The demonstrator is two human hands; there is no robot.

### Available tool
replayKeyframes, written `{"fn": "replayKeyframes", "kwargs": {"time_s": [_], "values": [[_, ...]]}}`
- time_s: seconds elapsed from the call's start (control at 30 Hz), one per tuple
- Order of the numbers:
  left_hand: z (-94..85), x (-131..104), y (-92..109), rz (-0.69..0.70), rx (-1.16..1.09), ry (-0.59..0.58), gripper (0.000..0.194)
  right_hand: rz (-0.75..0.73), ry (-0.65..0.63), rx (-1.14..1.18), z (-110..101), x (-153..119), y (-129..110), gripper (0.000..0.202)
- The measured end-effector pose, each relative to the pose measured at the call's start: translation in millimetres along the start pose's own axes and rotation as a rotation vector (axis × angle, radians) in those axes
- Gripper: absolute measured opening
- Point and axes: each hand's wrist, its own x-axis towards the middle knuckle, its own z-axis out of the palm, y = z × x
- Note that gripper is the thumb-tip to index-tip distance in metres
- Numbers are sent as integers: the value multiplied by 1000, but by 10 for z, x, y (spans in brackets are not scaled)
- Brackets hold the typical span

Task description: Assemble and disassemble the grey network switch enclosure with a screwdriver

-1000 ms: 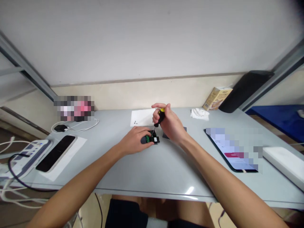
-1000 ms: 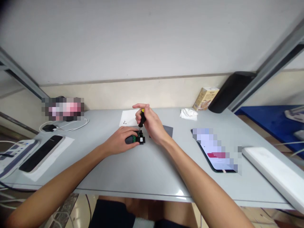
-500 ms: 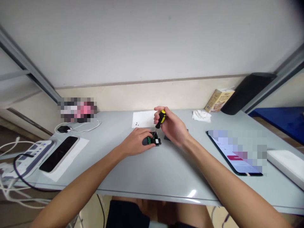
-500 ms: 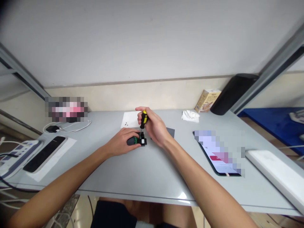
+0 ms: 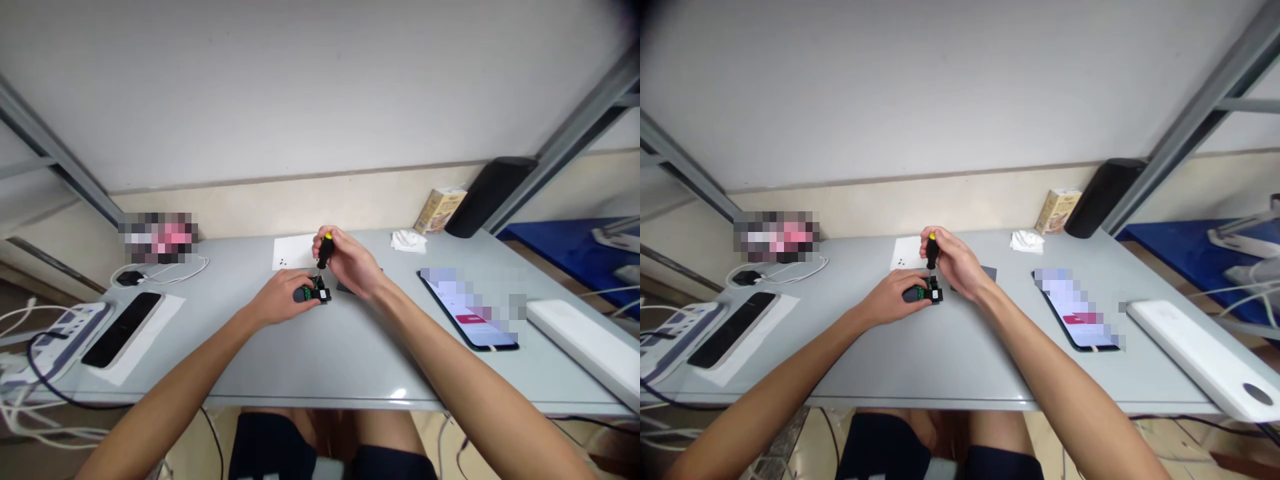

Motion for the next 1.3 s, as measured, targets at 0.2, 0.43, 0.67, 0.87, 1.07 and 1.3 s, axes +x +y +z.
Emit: {"fn": "replayKeyframes", "kwargs": {"time_s": [0.2,0.43,0.67,0.87,1.07,1.3], "values": [[-7,6,3,1,37,-7,21,-24,66,-55,41,-25,53,51],[-18,-3,-2,19,44,-14,22,15,29,1,-18,5,-20,34],[-1,-19,-26,50,68,8,23,-62,99,-99,-15,3,18,51],[-10,-20,-12,45,69,9,23,-116,97,-170,28,4,72,39],[-11,-19,-12,39,50,6,24,-91,73,-178,64,-27,99,41],[0,-11,1,27,40,2,23,-19,36,-86,104,-43,40,44]]}}
